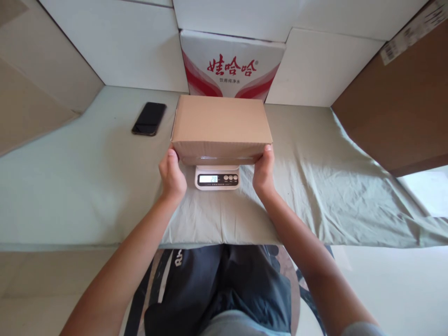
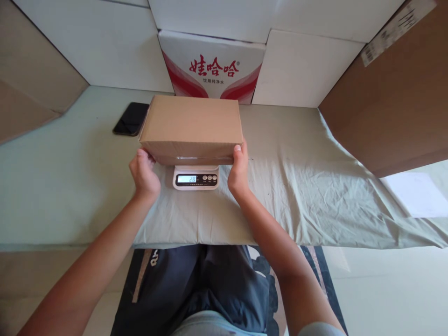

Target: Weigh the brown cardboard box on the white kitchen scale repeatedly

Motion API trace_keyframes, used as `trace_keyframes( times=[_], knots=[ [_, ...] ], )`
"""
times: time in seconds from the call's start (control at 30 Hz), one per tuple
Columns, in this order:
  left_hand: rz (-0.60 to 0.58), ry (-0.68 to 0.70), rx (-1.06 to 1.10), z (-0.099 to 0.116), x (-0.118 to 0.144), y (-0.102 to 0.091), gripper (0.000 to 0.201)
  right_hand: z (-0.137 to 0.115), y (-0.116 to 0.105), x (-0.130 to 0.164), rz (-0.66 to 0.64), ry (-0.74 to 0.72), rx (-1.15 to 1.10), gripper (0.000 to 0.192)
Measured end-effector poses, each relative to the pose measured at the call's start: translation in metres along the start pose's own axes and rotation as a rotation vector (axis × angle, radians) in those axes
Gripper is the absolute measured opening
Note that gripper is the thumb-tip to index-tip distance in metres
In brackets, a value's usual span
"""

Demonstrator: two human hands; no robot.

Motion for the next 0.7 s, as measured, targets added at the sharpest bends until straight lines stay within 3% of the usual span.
trace_keyframes(
  times=[0.27, 0.47, 0.57, 0.7],
  knots=[
    [-0.020, -0.023, 0.062, 0.002, -0.005, 0.003, 0.083, 0.002, -0.001, -0.003, 0.004, -0.005, 0.008, 0.092],
    [-0.026, -0.145, 0.178, -0.007, -0.020, 0.002, 0.097, 0.003, -0.001, -0.007, 0.038, -0.020, -0.015, 0.092],
    [-0.086, -0.174, 0.223, -0.012, -0.032, 0.000, 0.102, 0.000, 0.000, -0.008, 0.066, 0.020, -0.085, 0.093],
    [-0.226, -0.117, 0.268, -0.018, -0.048, -0.002, 0.101, 0.004, -0.002, -0.013, 0.134, 0.106, -0.137, 0.101]
  ],
)
Point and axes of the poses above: each hand's wrist, its own x-axis away from the middle knuckle, its own y-axis out of the palm, z = x × y, the point moved 1 cm from there along -x, towards the middle knuckle, and after that the axes turned 14 degrees about -y, right-handed, at the moved point
